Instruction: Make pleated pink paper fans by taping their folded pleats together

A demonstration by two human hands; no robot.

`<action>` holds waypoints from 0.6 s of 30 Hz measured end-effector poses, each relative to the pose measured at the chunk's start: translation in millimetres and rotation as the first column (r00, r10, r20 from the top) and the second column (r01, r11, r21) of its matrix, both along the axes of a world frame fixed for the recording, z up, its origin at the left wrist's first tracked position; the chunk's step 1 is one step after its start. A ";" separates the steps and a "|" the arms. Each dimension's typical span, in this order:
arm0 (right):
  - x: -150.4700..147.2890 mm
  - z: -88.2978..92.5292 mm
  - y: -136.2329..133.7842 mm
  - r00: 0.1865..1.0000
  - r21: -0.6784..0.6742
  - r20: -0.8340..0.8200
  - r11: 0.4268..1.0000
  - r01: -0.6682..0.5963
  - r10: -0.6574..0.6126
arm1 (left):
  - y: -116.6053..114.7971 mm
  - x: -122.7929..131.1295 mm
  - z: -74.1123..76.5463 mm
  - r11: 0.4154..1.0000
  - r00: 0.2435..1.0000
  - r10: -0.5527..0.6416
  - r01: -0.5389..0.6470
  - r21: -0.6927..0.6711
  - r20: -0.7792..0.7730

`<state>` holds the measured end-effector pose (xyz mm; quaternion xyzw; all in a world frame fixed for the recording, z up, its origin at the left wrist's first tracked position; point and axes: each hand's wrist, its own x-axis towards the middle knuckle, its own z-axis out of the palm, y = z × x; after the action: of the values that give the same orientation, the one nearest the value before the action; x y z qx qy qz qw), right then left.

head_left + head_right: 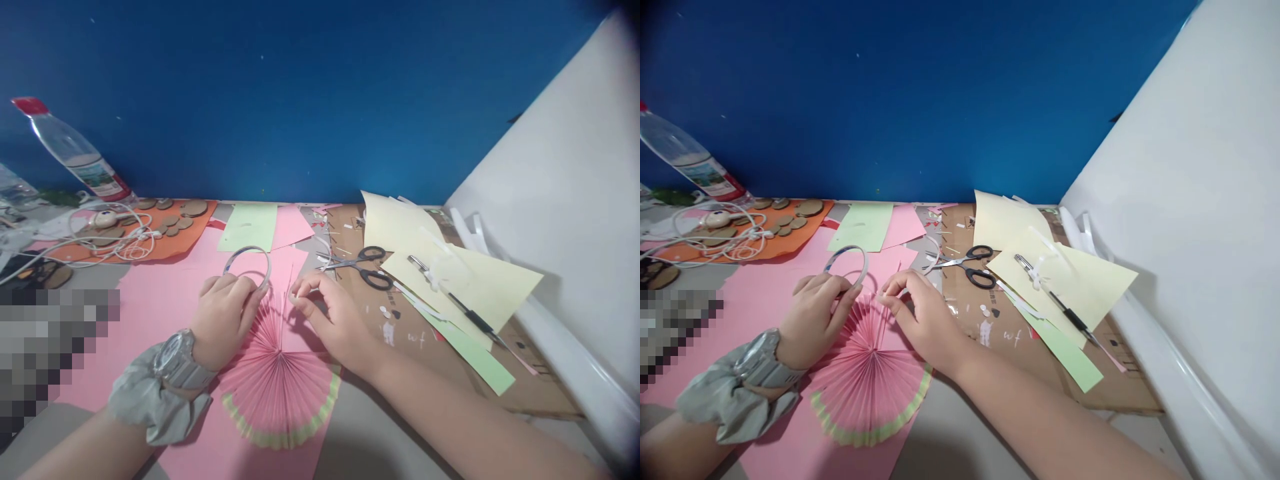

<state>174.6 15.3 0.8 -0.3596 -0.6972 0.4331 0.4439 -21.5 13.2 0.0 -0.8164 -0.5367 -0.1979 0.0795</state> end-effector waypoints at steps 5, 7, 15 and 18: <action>1.5 2.9 -2.3 0.997 0.104 0.076 0.994 -0.040 0.032 | -1.5 0.9 1.5 1.000 1.000 -0.020 0.020 -0.006 0.003; 2.2 2.8 -2.1 0.995 0.134 0.094 0.990 -0.036 0.024 | -2.4 2.4 1.3 0.999 0.998 -0.045 0.045 0.002 0.039; 0.8 2.5 -5.9 0.969 0.387 0.245 0.917 -0.100 0.003 | -1.3 -0.4 -4.4 0.996 0.987 -0.088 0.087 0.009 0.134; -4.2 12.1 -15.1 0.901 0.487 0.427 0.860 -0.155 -0.079 | -0.9 -2.7 -7.1 0.994 0.971 -0.101 0.088 0.069 0.215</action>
<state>170.4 0.3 12.9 -0.3021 -0.8744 0.1515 0.3482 -24.1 12.3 -7.1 -0.8116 -0.4967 -0.3055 0.0346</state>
